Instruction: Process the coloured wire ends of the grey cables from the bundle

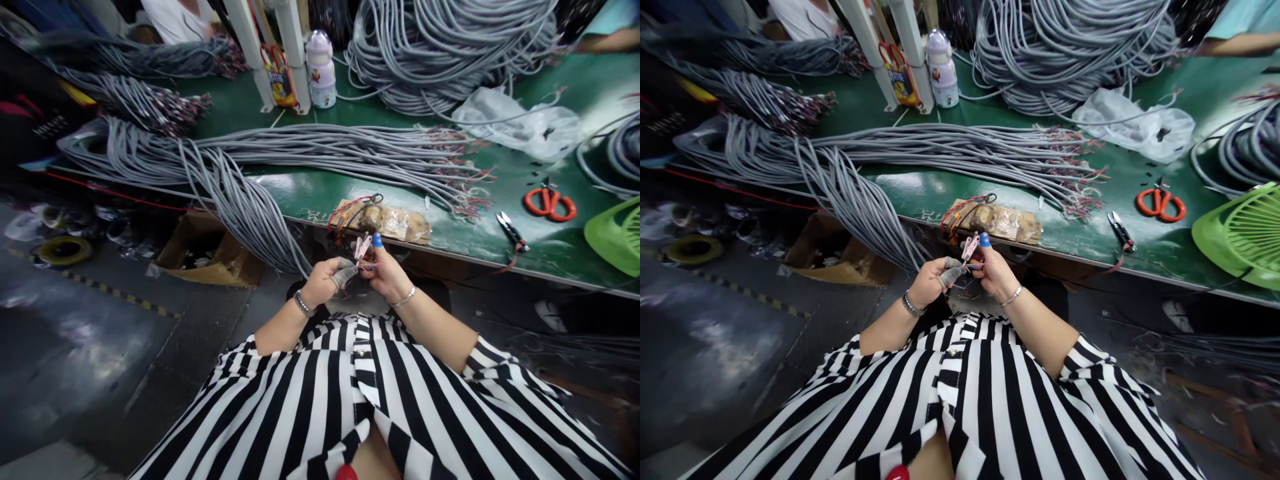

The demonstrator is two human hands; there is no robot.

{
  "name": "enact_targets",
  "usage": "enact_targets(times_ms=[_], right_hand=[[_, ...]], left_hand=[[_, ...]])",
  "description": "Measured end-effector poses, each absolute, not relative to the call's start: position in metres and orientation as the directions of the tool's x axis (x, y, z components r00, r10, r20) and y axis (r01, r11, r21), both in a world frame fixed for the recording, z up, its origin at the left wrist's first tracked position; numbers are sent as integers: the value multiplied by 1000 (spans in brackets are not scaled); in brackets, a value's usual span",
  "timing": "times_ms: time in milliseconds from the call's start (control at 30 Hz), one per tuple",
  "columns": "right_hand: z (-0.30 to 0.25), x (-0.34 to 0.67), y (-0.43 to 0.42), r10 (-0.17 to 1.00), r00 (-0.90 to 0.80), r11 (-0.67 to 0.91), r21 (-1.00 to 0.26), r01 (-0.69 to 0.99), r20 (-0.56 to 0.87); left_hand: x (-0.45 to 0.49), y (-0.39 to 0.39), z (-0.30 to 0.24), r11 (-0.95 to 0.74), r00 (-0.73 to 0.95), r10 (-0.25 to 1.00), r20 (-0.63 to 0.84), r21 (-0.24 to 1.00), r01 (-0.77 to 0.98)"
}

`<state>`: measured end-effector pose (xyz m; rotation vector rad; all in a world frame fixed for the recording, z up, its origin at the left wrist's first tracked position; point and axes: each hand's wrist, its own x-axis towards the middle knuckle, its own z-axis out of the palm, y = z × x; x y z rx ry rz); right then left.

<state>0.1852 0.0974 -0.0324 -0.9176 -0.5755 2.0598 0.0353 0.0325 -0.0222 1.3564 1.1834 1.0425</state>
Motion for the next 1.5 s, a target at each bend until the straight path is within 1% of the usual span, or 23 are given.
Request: enact_targets(times_ms=[100, 200, 367, 467, 667, 767, 867, 1000, 1133, 1300, 1500], right_hand=[[-34, 191, 96, 767, -471, -637, -605, -478, -435], [-36, 198, 95, 744, -487, -664, -588, -462, -458], [-34, 208, 93, 698, -560, -695, -609, -382, -446], [-29, 207, 94, 683, -600, -688, -643, -337, -416], [-13, 199, 99, 737, -553, -603, -747, -279, -388], [-9, 196, 99, 745, -515, -608, -749, -263, -424], [-11, 193, 98, 772, -441, -599, -757, -261, -458], [-15, 189, 97, 828, -359, -532, -804, -265, -430], [-16, 189, 98, 819, -411, -545, -766, -342, -399], [-16, 190, 100, 812, -430, -555, -749, -362, -394], [-24, 188, 96, 819, -411, -557, -731, -395, -402]], left_hand=[[32, 24, -25, 12, 151, 988, -28, 994, 108], [27, 11, -28, 12, 158, 987, -31, 993, 116], [19, -6, -24, -73, 170, 985, 41, 980, 186], [17, -8, -21, -102, 136, 988, 74, 971, 218], [20, 3, -20, -94, 69, 994, 81, 973, 213], [24, 13, -20, -77, 54, 996, 70, 985, 157], [29, 21, -19, -50, 40, 998, 46, 993, 103], [35, 28, -16, -5, 24, 1000, 3, 997, 80], [38, 32, -15, 16, 31, 999, -18, 998, 59], [43, 36, -14, 24, 59, 998, -27, 999, 43], [43, 30, -15, 43, 45, 998, -48, 993, 106]])
